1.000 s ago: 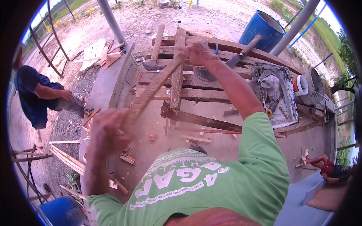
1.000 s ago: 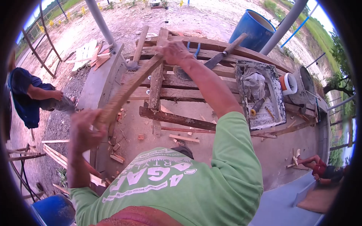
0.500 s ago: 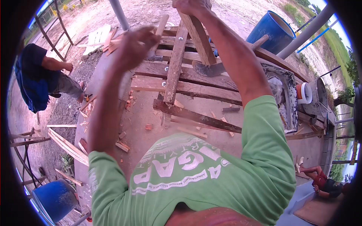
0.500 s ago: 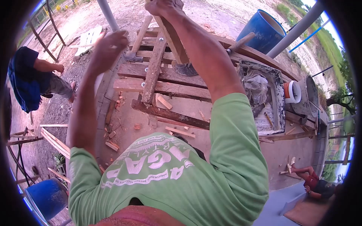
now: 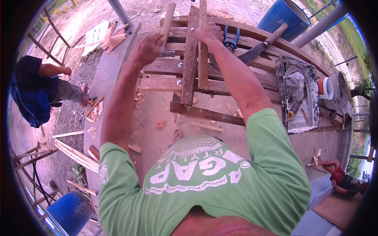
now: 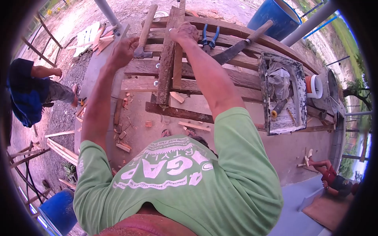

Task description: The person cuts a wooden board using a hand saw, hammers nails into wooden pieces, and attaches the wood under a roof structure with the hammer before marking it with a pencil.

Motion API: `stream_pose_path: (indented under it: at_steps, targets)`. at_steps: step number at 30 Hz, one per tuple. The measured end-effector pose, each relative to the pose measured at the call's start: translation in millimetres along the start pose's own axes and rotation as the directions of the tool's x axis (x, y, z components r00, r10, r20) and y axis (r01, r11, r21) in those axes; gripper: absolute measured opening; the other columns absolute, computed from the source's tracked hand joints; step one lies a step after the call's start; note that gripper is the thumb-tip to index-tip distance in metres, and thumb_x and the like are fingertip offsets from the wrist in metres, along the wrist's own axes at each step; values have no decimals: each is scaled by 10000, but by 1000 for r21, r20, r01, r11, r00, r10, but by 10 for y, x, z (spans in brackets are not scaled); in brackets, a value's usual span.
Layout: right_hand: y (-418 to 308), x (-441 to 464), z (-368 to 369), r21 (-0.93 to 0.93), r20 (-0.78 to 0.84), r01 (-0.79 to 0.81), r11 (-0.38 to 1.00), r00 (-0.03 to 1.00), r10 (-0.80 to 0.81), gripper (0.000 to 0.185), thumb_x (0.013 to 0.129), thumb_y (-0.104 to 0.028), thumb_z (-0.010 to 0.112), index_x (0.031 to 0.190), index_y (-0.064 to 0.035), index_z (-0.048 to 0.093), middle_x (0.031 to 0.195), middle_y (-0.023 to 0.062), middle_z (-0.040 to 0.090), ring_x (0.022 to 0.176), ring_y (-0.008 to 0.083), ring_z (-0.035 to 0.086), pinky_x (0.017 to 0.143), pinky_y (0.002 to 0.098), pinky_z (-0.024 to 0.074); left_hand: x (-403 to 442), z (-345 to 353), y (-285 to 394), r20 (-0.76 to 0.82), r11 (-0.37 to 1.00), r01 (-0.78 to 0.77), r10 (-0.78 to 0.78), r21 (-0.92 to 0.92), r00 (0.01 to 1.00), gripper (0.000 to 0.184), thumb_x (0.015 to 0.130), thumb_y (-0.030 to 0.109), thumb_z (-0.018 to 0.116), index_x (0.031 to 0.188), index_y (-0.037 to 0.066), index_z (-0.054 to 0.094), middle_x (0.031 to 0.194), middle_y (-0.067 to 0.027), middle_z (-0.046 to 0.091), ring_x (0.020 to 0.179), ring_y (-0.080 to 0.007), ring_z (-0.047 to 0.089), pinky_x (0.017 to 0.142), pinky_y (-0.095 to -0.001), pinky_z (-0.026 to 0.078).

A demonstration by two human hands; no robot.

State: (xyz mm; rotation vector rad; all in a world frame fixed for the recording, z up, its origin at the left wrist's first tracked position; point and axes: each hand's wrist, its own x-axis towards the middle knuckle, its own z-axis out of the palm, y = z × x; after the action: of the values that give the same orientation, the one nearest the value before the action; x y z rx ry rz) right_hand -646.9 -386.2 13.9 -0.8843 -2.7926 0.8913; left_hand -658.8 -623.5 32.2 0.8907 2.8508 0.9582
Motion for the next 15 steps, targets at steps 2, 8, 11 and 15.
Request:
stream_pose_path:
  at_steps: [2, 8, 11, 15]
  targets:
    - [15, -52, -26, -31, -14, -17, 999, 1000, 17, 651, 753, -509, 657, 1169, -7, 651, 1242, 235, 611, 1143, 364, 608, 956, 414, 498, 269, -39, -334, 44, 976, -143, 138, 161, 989, 325, 925, 69, 550, 1241, 55, 623, 1116, -185, 670, 1043, -281, 639, 952, -359, 495]
    - [538, 73, -50, 163, -37, -139, 977, 988, 147, 611, 834, -454, 587, 1236, 6, 611, 1279, 258, 581, 1209, 350, 568, 1015, 385, 454, 741, -38, -681, 455, 670, -502, 265, 546, 850, 743, 759, -143, 557, 1376, 269, 521, 1437, -78, 427, 1278, -278, 465, 1030, -346, 467]
    - [729, -267, -163, 48, 247, -188, 981, 954, 171, 735, 786, -512, 644, 1270, 37, 573, 1314, 255, 556, 1239, 337, 544, 1037, 372, 434, 1046, 100, -867, 534, 586, -644, 381, 492, 755, 724, 742, -133, 587, 1336, 278, 546, 1452, -31, 377, 1286, -262, 431, 1023, -344, 476]
    - [511, -699, -199, -226, 233, -188, 956, 942, 240, 842, 698, -565, 715, 1249, 59, 583, 1318, 244, 559, 1223, 326, 558, 1034, 370, 438, 1302, 139, -839, 643, 437, -760, 413, 481, 645, 599, 778, 46, 701, 1312, 278, 559, 1445, -9, 384, 1295, -250, 409, 991, -372, 480]
